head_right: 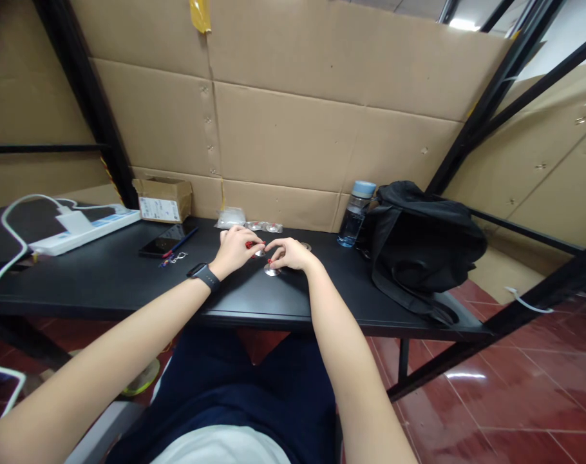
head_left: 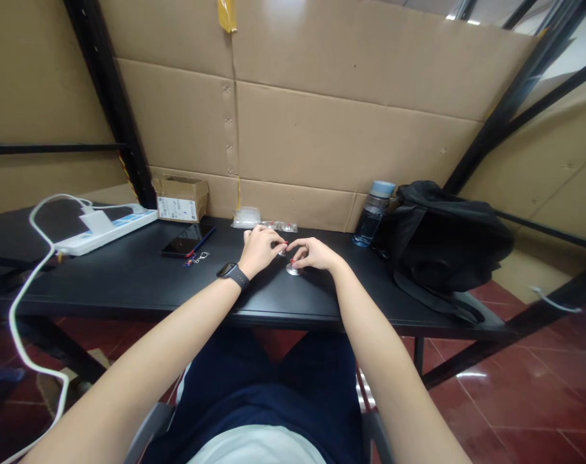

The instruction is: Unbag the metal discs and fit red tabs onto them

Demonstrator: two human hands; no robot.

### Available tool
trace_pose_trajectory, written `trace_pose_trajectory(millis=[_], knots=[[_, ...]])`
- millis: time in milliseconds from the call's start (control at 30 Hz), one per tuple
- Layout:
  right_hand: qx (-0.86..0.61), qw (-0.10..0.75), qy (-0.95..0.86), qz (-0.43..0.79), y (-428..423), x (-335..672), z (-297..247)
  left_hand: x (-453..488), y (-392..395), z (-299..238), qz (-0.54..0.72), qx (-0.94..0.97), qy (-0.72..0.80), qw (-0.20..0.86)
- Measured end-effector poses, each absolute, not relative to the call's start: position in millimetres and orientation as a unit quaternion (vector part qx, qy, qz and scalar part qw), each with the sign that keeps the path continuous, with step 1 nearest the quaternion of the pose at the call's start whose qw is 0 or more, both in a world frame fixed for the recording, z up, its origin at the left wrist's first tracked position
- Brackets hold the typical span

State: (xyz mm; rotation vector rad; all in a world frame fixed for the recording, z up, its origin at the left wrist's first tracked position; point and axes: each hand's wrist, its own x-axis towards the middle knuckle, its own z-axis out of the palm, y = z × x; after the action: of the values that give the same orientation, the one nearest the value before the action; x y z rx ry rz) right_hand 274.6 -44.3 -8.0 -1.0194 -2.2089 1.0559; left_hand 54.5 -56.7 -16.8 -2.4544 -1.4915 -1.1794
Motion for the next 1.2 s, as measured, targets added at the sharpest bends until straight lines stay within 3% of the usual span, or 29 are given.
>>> trace_pose_trajectory(millis=[100,233,400,833,1067,1200], knots=[[-0.377,0.270,-0.799,0.382,-42,276,-9,54,-58,-16,-0.382,-0.779,-0.497,0.014],[-0.425,0.381,-0.749,0.338,-38,279,-9,54,-56,-16,-0.387,-0.769,-0.509,0.007],[-0.417,0.455,-0.694,0.370,-44,276,-4,55,-55,-17,-0.388,-0.763,-0.517,-0.001],[-0.401,0.514,-0.662,0.369,-42,254,-11,59,-58,-16,-0.388,-0.773,-0.501,-0.030],[-0.418,0.497,-0.658,0.381,-45,248,-11,57,-57,-17,-0.377,-0.778,-0.501,-0.044],[-0.431,0.444,-0.666,0.416,-44,253,-15,56,-54,-22,-0.339,-0.800,-0.494,-0.035]])
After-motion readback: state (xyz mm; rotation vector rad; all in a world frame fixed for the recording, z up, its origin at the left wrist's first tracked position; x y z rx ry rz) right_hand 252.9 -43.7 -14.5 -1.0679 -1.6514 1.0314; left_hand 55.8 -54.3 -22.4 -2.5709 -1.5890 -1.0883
